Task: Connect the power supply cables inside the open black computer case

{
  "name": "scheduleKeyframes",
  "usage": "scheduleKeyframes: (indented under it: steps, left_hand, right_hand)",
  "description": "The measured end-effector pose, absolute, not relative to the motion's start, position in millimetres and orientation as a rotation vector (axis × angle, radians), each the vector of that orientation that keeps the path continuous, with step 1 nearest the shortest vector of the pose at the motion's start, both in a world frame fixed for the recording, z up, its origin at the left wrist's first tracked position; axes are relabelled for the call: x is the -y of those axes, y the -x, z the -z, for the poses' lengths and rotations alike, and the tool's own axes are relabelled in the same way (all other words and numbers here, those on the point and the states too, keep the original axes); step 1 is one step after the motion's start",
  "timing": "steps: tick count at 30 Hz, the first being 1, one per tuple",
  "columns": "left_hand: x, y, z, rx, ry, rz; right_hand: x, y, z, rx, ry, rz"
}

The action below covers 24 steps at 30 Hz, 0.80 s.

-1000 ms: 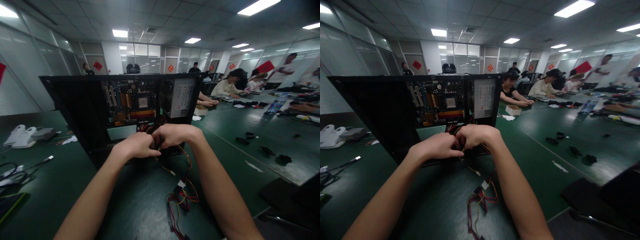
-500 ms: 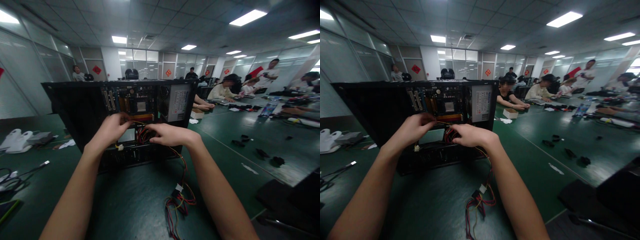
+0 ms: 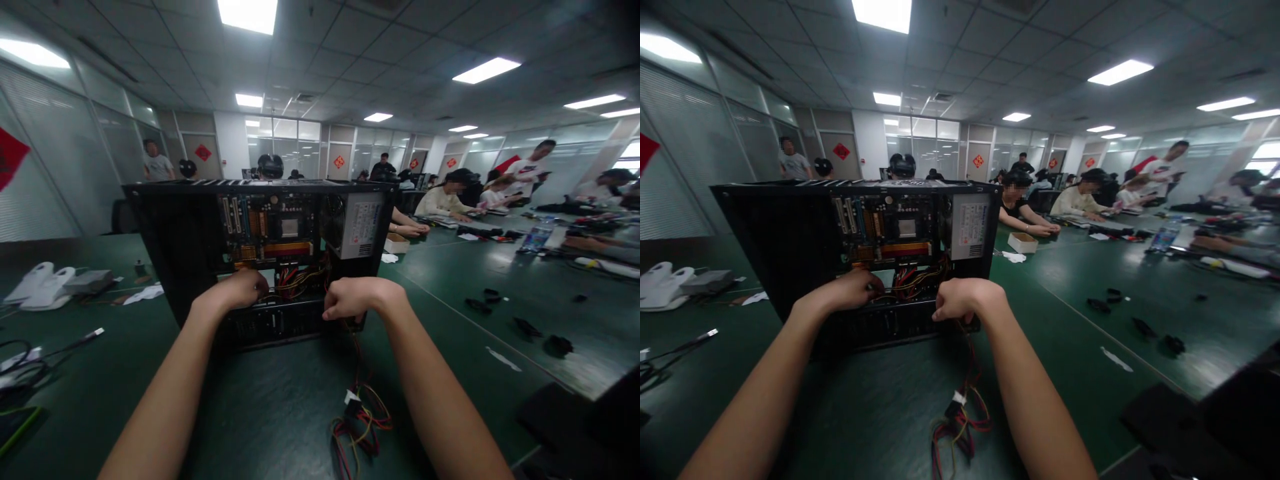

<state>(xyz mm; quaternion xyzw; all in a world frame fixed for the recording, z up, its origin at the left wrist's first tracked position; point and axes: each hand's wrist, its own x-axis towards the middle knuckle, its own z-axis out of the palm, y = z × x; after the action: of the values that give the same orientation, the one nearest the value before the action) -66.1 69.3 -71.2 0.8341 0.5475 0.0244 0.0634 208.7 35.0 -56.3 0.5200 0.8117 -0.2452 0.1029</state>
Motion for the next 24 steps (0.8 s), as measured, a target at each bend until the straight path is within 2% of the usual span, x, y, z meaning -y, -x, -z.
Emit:
scheduleKeyframes:
  steps: [3,6,12,15,18,21,24]
  left_hand:
    - [-60,61,64,-1.63,-2.595,-0.25]
    - [-34,44,48,-1.396,-2.603,-0.408]
    - [0,3,33,-0.826,-2.161,-0.846]
    - [-3,5,34,-0.714,-1.907,-0.776]
    - [-6,19,38,-0.463,-1.818,-0.533]
    - [-8,31,44,-0.231,-1.749,-0.39]
    - [-12,38,45,-0.377,-1.707,-0.463]
  right_hand:
    - [-35,-205,53,-2.55,-1.197,0.814]
    - [-32,-204,42,-2.844,-0.888,0.962]
    - [-22,-207,27,-3.446,-0.781,1.638]
    - [-20,-206,27,-3.612,-0.764,1.808]
    - [-21,-199,27,-3.91,-0.818,1.745]
    - [-23,-189,27,-4.138,-0.984,1.459]
    - [-26,-185,28,-4.192,-1.125,1.227]
